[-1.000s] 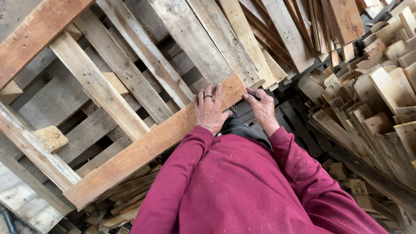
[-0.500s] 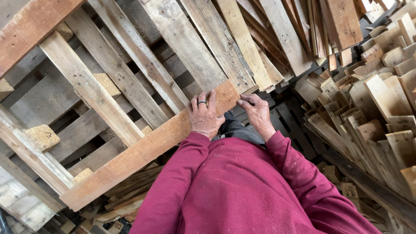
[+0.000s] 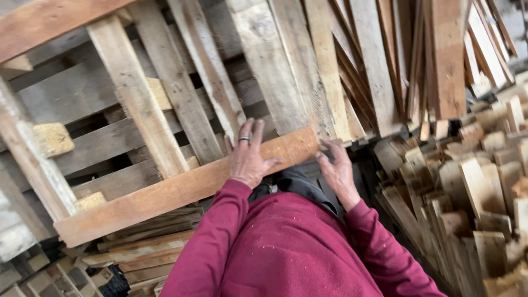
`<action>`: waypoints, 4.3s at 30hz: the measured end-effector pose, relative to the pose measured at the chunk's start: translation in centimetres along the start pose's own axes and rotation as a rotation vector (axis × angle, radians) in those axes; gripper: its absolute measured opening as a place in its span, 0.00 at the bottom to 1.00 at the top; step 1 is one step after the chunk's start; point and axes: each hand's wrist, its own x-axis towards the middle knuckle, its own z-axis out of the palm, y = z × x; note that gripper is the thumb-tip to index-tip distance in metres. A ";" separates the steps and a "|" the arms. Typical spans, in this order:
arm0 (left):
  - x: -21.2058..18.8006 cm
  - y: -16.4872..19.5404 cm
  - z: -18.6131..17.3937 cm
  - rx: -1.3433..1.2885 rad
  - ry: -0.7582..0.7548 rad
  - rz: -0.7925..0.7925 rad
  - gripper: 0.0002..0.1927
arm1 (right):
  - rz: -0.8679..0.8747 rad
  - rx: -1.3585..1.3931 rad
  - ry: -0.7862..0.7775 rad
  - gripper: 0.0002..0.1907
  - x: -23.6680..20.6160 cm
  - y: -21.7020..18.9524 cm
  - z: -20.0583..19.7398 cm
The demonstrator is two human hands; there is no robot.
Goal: The person assembles a wooden pallet by placing planks and blocks onto a pallet frame. They use a hammer to drive nails into the wood to secure the components.
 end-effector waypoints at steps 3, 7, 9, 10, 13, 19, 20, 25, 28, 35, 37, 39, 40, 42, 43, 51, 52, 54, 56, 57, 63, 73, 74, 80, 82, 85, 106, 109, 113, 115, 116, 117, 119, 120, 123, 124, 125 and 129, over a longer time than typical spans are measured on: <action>-1.9 -4.2 -2.0 -0.040 0.284 -0.157 0.51 | -0.214 -0.099 0.029 0.23 3.4 -3.7 0.4; -3.8 -6.2 -1.8 0.046 0.242 -0.252 0.53 | -0.225 0.000 0.005 0.27 13.2 -9.8 3.9; -4.0 -5.2 -0.9 0.161 0.135 -0.159 0.54 | -0.113 0.008 -0.010 0.32 17.8 -12.2 6.2; -3.9 -4.5 -0.3 0.220 0.078 -0.115 0.55 | -0.049 -0.076 -0.042 0.34 19.5 -13.2 7.0; -3.5 -3.4 0.4 0.115 -0.103 -0.231 0.55 | -0.030 -0.288 -0.047 0.37 23.3 -14.3 8.5; -2.6 -3.2 -0.9 0.071 -0.251 -0.291 0.57 | -0.243 -0.232 -0.063 0.33 27.2 -17.4 9.5; -2.5 -3.2 -1.0 0.069 -0.246 -0.292 0.57 | -0.236 -0.101 -0.092 0.33 27.8 -18.0 9.6; -2.3 -3.1 -0.4 0.035 -0.246 -0.308 0.56 | 0.075 0.102 -0.219 0.22 29.0 -19.0 9.1; -2.2 -3.2 -0.6 0.041 -0.222 -0.295 0.56 | -0.005 0.235 -0.197 0.22 28.8 -18.7 9.0; -1.9 -3.5 -3.3 -0.041 -0.293 -0.304 0.53 | -0.194 0.158 -0.225 0.31 28.0 -19.5 10.9; -2.0 -4.4 -4.0 -0.072 -0.262 -0.281 0.51 | -0.390 -0.166 -0.105 0.41 26.8 -20.4 11.8; -2.3 -5.9 -4.5 -0.090 -0.177 -0.233 0.53 | -0.366 -0.544 0.072 0.32 24.8 -20.7 13.5; -2.9 -6.6 -4.6 -0.140 -0.151 -0.212 0.56 | -0.506 -0.506 0.152 0.29 23.1 -20.8 14.4; -4.0 -8.7 -5.0 -0.255 0.013 -0.139 0.55 | -0.786 -0.271 0.104 0.22 19.3 -21.1 16.6; -5.1 -9.8 -5.0 -0.324 0.141 -0.087 0.50 | -0.875 -0.178 0.014 0.19 16.9 -20.7 18.0; -18.7 -25.0 -7.5 -0.639 1.372 -0.761 0.23 | -0.824 -0.151 -0.648 0.10 -2.7 -17.0 27.7; -20.8 -28.3 -8.3 -0.590 1.476 -0.899 0.20 | -0.779 -0.168 -0.698 0.10 -4.2 -17.2 28.7; -24.3 -34.4 -9.6 -1.000 1.420 -1.303 0.31 | -0.701 -0.195 -0.774 0.10 -6.7 -18.4 31.3; -26.6 -39.6 -10.8 -1.350 1.644 -1.041 0.33 | -0.646 -0.218 -0.822 0.10 -8.5 -20.5 35.3; -27.3 -41.8 -11.4 -1.521 1.743 -0.888 0.34 | -0.703 -0.233 -0.838 0.10 -9.1 -21.7 37.7; -28.3 -50.0 -12.4 -1.637 1.668 -0.936 0.18 | -0.811 -0.455 -0.916 0.12 -12.4 -28.6 55.6; -28.4 -53.7 -10.9 -1.771 1.414 -1.053 0.16 | -1.193 -0.737 -1.002 0.11 -15.5 -34.9 70.7; -28.2 -53.9 -10.7 -1.676 1.345 -1.114 0.15 | -1.315 -0.739 -1.027 0.11 -15.7 -35.5 71.7; -28.1 -53.8 -10.8 -1.631 1.360 -1.166 0.16 | -1.694 -1.211 -1.267 0.15 -14.9 -40.7 82.6; -28.2 -53.7 -11.2 -1.451 1.347 -1.182 0.15 | -1.582 -1.441 -1.420 0.19 -14.8 -41.7 84.5; -28.1 -53.7 -11.7 -1.453 1.328 -1.200 0.13 | -1.338 -1.578 -1.580 0.22 -14.4 -41.9 84.9; -31.9 -57.3 -14.2 -1.185 1.259 -1.002 0.43 | -1.401 -0.974 -1.528 0.11 -14.9 -41.9 85.1; -35.2 -61.0 -16.7 -1.088 1.236 -0.973 0.43 | -1.326 -0.530 -1.487 0.07 -18.9 -44.4 87.2; -39.4 -70.0 -21.3 -0.363 1.504 -1.136 0.39 | -1.415 -0.375 -1.441 0.07 -25.0 -48.0 94.4; -41.9 -74.5 -23.1 -0.034 1.387 -1.255 0.37 | -1.625 -0.476 -1.378 0.06 -27.9 -49.5 98.0; -42.9 -76.6 -24.0 0.066 1.323 -1.297 0.35 | -1.643 -0.609 -1.378 0.09 -29.3 -50.2 99.3; -43.7 -78.6 -24.7 0.160 1.256 -1.338 0.34 | -1.657 -0.747 -1.375 0.12 -30.6 -50.9 100.5; -45.1 -81.6 -25.9 -0.225 1.041 -1.328 0.28 | -1.615 -0.991 -1.401 0.21 -33.0 -52.0 102.1; -45.6 -82.8 -26.4 -0.411 0.921 -1.306 0.26 | -1.557 -1.095 -1.429 0.26 -33.9 -52.3 102.6; -47.0 -85.8 -28.2 -0.214 1.248 -1.249 0.30 | -1.585 -1.220 -1.379 0.31 -35.4 -52.7 103.8; -47.2 -86.4 -28.7 -0.066 1.260 -1.286 0.33 | -1.634 -1.230 -1.338 0.31 -35.5 -52.7 104.0; -47.2 -86.9 -29.0 0.081 1.267 -1.320 0.36 | -1.621 -1.276 -1.366 0.29 -35.5 -52.6 104.2; -45.7 -84.9 -29.0 0.267 1.323 -1.385 0.31 | -1.688 -1.194 -1.415 0.24 -34.4 -51.9 104.7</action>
